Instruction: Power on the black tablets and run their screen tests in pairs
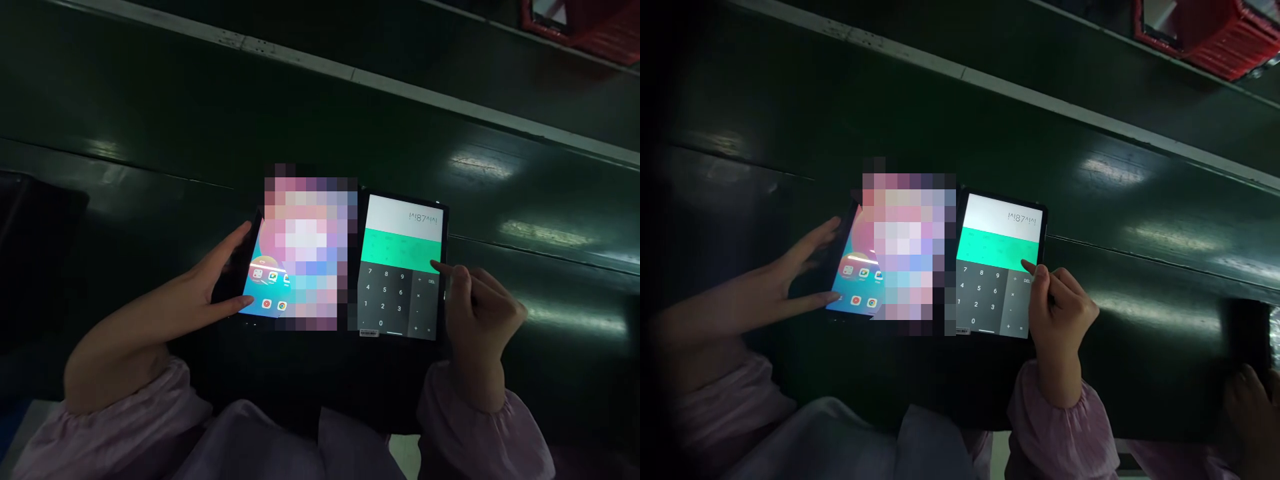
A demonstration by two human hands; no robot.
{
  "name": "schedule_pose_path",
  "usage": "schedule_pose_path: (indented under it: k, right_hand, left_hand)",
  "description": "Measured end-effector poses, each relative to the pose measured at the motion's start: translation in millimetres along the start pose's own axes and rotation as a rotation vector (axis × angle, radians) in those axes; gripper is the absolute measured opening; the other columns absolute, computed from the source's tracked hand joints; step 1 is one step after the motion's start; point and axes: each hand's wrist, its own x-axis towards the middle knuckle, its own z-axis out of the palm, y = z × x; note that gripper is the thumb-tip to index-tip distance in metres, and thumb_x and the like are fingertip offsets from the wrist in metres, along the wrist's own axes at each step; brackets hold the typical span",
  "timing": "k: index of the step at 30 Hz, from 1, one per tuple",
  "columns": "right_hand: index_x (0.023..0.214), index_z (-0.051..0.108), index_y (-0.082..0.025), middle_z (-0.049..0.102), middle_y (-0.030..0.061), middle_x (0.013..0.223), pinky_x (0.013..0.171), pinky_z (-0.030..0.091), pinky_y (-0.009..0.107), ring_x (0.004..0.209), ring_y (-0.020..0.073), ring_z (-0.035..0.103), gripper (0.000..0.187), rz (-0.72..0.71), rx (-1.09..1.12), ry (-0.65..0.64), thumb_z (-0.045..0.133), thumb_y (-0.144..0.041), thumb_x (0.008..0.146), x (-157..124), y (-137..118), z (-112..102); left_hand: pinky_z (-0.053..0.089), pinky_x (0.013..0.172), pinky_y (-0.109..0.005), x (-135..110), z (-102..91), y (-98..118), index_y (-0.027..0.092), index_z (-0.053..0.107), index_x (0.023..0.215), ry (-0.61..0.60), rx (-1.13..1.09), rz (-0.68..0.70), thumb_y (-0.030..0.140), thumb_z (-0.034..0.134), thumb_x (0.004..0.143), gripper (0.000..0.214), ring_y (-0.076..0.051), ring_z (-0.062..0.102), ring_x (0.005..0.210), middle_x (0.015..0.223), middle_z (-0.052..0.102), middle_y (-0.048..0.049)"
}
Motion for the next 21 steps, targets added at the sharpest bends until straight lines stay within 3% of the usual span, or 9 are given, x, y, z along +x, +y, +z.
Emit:
schedule_pose_path:
  k: [3, 11, 16, 21]
  right_hand:
    - [0.062, 0.076, -0.017, 0.034, -0.0065, 0.052, 0.045, 0.02, 0.024, 0.043, 0.0045, 0.033, 0.046, 0.002, 0.007, 0.0, 0.058, -0.02, 0.104, 0.1, 0.0, -0.6]
    - [0.05, 0.064, -0.017, 0.038, -0.0061, 0.05, 0.044, 0.018, 0.025, 0.042, 0.0031, 0.032, 0.052, 0.012, 0.03, -0.032, 0.06, -0.019, 0.101, 0.4, 1.2, 0.2]
    - [0.048, 0.057, -0.017, 0.036, -0.0068, 0.049, 0.043, 0.017, 0.023, 0.041, 0.0027, 0.031, 0.052, 0.033, 0.03, -0.021, 0.059, -0.018, 0.1, -0.2, 1.3, 0.3]
    - [0.047, 0.052, -0.018, 0.045, -0.0051, 0.049, 0.043, 0.02, 0.022, 0.041, 0.0036, 0.038, 0.052, 0.062, 0.018, -0.014, 0.059, -0.018, 0.099, -0.6, 2.7, -1.5]
  left_hand:
    - [0.06, 0.108, -0.057, 0.9, -1.4, 2.8, 0.037, 0.017, 0.177, -0.005, -0.002, -0.035, 0.086, 0.074, 0.068, 0.132, -0.05, 0.049, 0.156, 0.187, 0.019, -0.0104]
    - [0.063, 0.103, -0.058, 3.0, -2.4, 9.7, 0.034, 0.024, 0.175, 0.015, -0.039, -0.077, 0.079, 0.077, 0.066, 0.129, -0.052, 0.05, 0.154, 0.186, 0.021, -0.0144]
    - [0.055, 0.115, -0.056, 8.7, 1.0, 44.2, 0.025, 0.036, 0.17, 0.122, -0.148, -0.168, 0.07, 0.066, 0.068, 0.115, -0.044, 0.049, 0.157, 0.176, 0.044, -0.0155]
    - [0.047, 0.123, -0.055, 10.2, 1.3, 74.1, 0.019, 0.052, 0.161, 0.231, -0.173, -0.309, 0.07, 0.057, 0.057, 0.116, -0.043, 0.043, 0.161, 0.168, 0.055, -0.0144]
